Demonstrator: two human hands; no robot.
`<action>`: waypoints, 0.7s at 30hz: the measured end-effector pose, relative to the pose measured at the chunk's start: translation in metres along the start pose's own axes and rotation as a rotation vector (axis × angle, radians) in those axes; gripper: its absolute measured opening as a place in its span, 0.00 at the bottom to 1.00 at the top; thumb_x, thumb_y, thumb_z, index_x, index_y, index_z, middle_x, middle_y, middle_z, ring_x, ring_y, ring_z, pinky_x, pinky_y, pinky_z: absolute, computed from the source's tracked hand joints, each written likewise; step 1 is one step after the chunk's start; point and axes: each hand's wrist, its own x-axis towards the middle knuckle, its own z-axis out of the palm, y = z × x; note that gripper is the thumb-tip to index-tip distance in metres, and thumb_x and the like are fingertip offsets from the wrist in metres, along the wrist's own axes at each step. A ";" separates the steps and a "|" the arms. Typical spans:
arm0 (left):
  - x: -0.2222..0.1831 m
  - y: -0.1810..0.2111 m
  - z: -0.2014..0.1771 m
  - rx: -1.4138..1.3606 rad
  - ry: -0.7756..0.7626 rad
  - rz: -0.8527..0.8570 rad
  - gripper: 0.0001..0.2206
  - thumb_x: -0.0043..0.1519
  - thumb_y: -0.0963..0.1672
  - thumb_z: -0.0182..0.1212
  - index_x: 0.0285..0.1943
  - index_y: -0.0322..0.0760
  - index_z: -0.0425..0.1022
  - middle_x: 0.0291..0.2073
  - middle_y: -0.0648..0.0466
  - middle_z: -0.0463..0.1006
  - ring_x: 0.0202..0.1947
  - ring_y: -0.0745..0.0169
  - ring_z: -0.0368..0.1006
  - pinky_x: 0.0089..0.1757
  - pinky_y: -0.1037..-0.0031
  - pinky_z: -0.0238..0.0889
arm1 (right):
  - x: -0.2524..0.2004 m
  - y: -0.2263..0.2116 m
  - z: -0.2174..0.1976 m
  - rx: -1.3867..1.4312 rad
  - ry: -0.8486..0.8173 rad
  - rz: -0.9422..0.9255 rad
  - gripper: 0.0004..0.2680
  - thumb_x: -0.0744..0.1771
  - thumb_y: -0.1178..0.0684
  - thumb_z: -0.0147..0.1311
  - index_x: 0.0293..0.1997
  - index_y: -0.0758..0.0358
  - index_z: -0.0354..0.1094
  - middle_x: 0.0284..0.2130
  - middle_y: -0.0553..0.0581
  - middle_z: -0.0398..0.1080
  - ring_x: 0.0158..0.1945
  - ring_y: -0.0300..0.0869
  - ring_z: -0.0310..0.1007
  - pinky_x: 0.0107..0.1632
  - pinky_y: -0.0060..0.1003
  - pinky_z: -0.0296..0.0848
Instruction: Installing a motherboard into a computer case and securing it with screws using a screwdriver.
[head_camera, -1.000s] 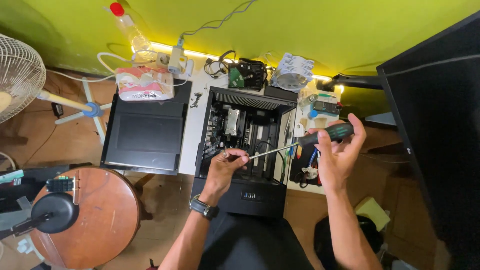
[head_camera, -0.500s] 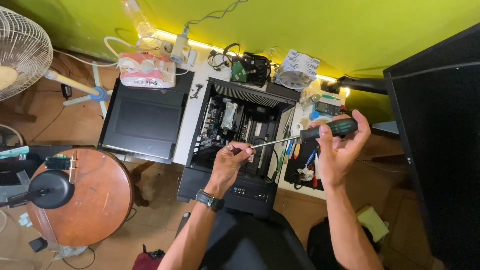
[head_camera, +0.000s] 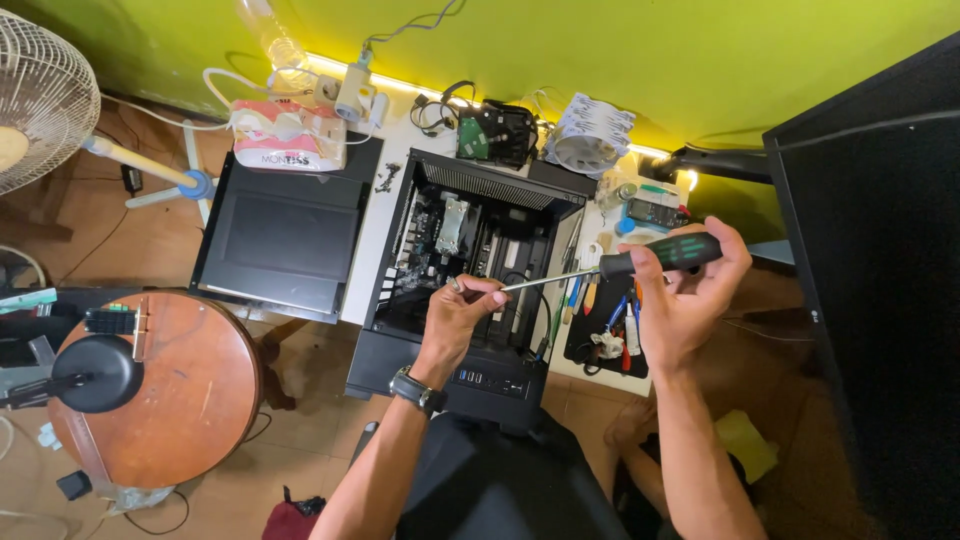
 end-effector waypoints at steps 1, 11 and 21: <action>0.000 0.001 -0.001 0.001 -0.001 0.001 0.08 0.53 0.35 0.74 0.38 0.23 0.80 0.35 0.39 0.83 0.34 0.60 0.81 0.37 0.73 0.79 | 0.002 -0.008 0.004 0.001 0.001 -0.001 0.24 0.69 0.61 0.63 0.67 0.68 0.47 0.46 0.70 0.62 0.41 0.55 0.76 0.43 0.53 0.84; -0.001 0.028 -0.005 0.251 -0.016 0.118 0.09 0.53 0.36 0.75 0.40 0.29 0.82 0.36 0.44 0.84 0.38 0.64 0.80 0.41 0.73 0.77 | 0.005 -0.027 -0.010 0.164 -0.220 0.347 0.26 0.69 0.62 0.56 0.71 0.62 0.39 0.49 0.76 0.65 0.48 0.65 0.76 0.47 0.58 0.81; 0.014 0.068 -0.009 0.619 -0.317 0.246 0.23 0.52 0.44 0.78 0.57 0.39 0.79 0.51 0.45 0.82 0.56 0.47 0.76 0.53 0.58 0.70 | -0.016 -0.033 -0.001 0.063 -0.111 0.308 0.26 0.68 0.60 0.60 0.69 0.63 0.40 0.48 0.73 0.66 0.48 0.68 0.76 0.44 0.56 0.82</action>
